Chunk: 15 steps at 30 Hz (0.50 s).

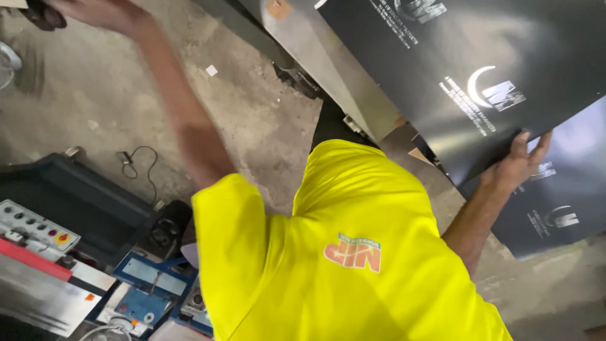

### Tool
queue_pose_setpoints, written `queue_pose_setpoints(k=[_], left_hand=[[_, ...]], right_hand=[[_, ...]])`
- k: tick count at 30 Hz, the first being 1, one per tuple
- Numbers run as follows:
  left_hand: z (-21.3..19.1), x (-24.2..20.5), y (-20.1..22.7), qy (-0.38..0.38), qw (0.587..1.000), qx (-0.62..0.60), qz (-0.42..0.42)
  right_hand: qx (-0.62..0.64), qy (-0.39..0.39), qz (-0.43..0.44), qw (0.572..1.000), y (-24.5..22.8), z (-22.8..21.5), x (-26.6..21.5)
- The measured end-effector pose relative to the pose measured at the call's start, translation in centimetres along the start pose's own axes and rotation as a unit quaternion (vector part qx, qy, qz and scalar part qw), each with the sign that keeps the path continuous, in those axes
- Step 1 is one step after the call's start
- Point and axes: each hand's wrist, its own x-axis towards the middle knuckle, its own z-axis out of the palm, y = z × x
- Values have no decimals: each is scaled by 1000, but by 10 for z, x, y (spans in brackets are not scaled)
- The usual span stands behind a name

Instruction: The person repeatedly feeds large black printed sheets into a sheet lamination machine, waits for the machine to process them, and removes the finished sheets. The person handles the sheets one at a time, flipping them over as needed before feeding them into the machine.

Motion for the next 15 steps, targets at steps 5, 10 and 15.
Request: queue_pose_setpoints(k=[5,10,15], left_hand=[[35,-251,-10,-215,951,-193,-111],[54,-363,4,-312,761,-266,-503],[96,-348,-14,-386,876,-145,-250]], right_hand=[[17,-35,-28,999,-8,4,10],[-34,-48,-76,995,3,-9,-4],[-19,-67,-57,996,34,-20,-4]])
